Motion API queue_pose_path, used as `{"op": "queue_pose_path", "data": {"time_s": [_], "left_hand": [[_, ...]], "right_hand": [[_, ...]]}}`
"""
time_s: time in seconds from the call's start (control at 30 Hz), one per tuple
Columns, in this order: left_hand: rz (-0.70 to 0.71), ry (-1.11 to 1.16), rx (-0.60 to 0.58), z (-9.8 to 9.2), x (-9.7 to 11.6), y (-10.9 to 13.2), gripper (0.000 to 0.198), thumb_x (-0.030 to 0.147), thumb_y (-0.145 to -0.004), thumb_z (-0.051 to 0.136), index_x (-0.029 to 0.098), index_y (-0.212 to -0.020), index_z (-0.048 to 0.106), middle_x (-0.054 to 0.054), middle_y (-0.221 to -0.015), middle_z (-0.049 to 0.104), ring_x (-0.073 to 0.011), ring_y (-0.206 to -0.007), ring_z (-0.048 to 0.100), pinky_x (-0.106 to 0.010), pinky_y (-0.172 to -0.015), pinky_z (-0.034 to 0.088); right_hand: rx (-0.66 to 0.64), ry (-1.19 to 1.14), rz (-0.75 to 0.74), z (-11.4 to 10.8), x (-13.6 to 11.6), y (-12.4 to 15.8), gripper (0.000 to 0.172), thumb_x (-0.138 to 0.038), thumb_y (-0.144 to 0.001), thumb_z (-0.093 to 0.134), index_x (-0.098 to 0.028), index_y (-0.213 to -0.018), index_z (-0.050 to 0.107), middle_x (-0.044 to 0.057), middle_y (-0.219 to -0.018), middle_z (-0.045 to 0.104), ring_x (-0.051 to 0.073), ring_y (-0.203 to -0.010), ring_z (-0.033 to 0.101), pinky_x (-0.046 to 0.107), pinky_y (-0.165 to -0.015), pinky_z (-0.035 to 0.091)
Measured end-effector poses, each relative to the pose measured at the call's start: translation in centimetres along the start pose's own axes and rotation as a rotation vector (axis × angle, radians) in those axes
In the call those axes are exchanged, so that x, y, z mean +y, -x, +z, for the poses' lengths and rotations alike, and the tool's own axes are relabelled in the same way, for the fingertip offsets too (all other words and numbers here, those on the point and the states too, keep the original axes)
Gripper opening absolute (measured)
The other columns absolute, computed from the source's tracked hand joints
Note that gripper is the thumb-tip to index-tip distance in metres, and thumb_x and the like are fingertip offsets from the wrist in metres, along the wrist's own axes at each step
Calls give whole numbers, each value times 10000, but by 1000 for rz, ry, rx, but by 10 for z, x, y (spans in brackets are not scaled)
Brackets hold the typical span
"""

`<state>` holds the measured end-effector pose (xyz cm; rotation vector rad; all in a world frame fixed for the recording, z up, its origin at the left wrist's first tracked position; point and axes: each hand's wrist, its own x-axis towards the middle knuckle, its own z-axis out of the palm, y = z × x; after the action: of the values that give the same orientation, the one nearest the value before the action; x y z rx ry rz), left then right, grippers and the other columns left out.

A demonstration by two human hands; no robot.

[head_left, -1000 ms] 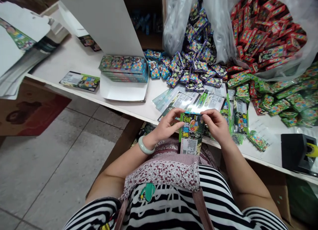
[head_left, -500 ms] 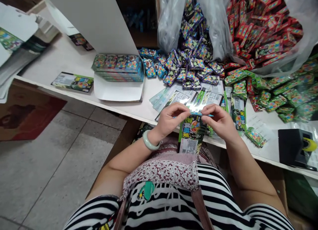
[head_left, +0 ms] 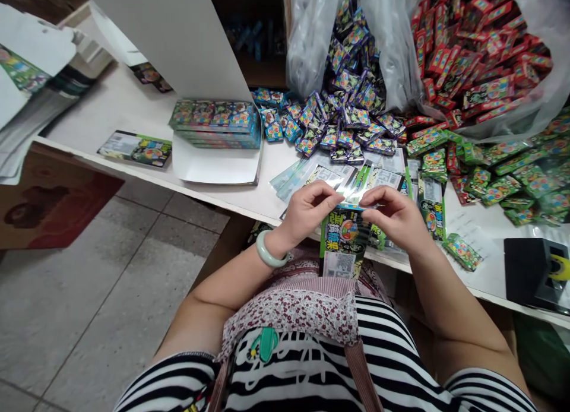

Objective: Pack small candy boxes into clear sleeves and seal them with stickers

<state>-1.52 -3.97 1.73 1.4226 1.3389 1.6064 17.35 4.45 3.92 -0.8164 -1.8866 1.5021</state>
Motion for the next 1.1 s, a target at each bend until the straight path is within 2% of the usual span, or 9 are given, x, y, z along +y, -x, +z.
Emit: {"op": "queue_pose_path", "data": {"time_s": [0.1,0.23,0.33,0.47,0.6,0.73,0.9,1.1], "left_hand": [[97,-9,-40,0,-2,2,239,406,-906,721,192,-811,679,-16,-794,660,-125,-747,607,-264,-654,485],[152,-16,-43,-1,-4,4,189,378,-903,731,200,-864,680,-16,-813,655,-127,-755,609,-263,-650,491],[207,-14,-82,-3,-4,4,172,364,-910,720,202,-871,677,-19,-825,650,-136,-784,614,-280,-684,506],[150,-56,-64,-3,-4,4,116,278,-878,728,197,-832,658,-12,-807,637,-134,-765,601,-278,-667,492],[23,-18,-63,0,-2,1,142,278,-862,720,185,-785,646,-2,-757,641,-115,-692,581,-255,-615,475],[-55,-9,-76,2,0,-3,183,297,-850,719,179,-754,619,8,-713,627,-102,-644,551,-235,-571,449],[-21,26,-114,0,-5,-1,205,325,-884,702,194,-758,607,3,-738,613,-119,-697,559,-266,-630,470],[78,2,-231,-13,-4,0,234,353,-970,620,206,-790,643,-29,-817,664,-147,-778,621,-324,-729,524]], "right_hand": [[50,41,-27,1,0,4,289,-482,-804,786,-231,-785,646,3,-796,655,135,-705,593,280,-606,474],[16,-24,-68,1,-1,3,366,-557,-755,808,-232,-774,641,5,-796,654,143,-716,598,281,-599,480],[37,16,-82,0,-3,3,363,-563,-801,765,-230,-744,632,16,-797,659,148,-724,602,285,-600,485],[57,102,-49,2,-3,6,344,-542,-760,805,-229,-795,665,25,-838,683,158,-763,624,292,-618,504],[66,28,47,3,0,3,400,-598,-740,800,-224,-782,664,2,-749,667,125,-633,573,279,-566,477],[13,-24,118,-1,2,-6,465,-635,-682,824,-213,-726,634,-9,-690,648,112,-594,539,268,-546,453],[-88,-30,132,-5,0,-9,450,-628,-726,796,-208,-722,635,4,-704,659,128,-641,574,286,-606,488],[-89,73,-27,-8,-4,2,340,-534,-871,702,-225,-745,643,20,-788,672,151,-726,612,314,-672,505]]}}
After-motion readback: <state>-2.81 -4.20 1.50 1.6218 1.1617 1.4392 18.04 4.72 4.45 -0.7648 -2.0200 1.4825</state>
